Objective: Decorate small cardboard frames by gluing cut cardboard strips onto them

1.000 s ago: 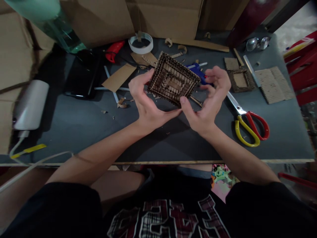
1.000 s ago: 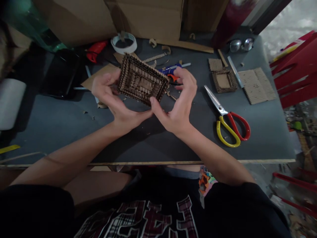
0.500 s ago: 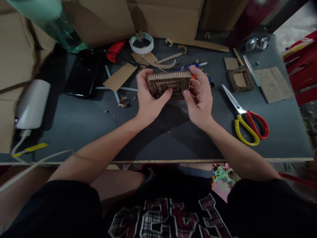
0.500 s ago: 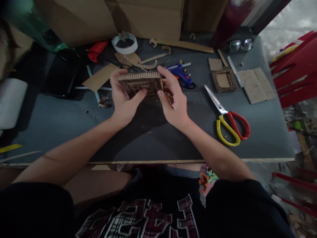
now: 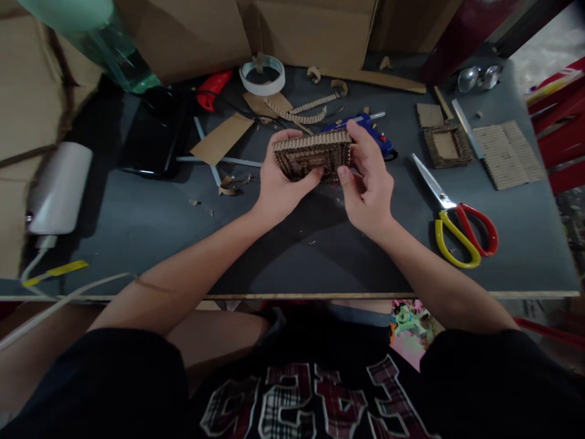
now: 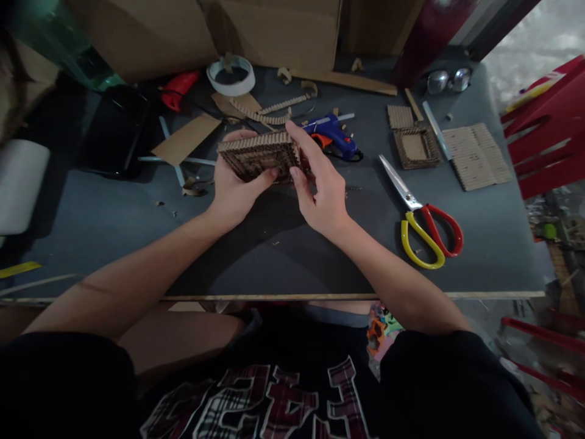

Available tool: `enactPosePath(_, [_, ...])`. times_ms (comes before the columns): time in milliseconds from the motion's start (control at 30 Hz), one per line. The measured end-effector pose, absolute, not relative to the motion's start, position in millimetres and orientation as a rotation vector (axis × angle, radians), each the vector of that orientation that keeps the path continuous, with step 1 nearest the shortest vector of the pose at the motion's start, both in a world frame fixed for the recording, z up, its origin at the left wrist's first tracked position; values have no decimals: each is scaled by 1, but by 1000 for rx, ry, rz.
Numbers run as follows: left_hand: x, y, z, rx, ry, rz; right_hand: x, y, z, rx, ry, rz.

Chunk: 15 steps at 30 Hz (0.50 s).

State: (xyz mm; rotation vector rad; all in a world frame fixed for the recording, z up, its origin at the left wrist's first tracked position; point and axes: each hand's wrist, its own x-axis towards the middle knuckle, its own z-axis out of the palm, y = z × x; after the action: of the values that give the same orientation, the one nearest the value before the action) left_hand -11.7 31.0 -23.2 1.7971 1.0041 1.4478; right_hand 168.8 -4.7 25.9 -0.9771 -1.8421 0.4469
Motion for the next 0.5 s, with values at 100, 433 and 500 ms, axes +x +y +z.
enactPosePath(100, [-10, 31, -26, 1702, 969, 1453, 169, -6, 25, -1000, -1869, 430])
enactPosePath(433, [-9, 35, -20, 1621, 782, 1354, 172, -4, 26, -1041, -1873, 412])
enactPosePath(500, [-8, 36, -14, 1586, 766, 1383, 173, -2, 26, -1040, -1869, 429])
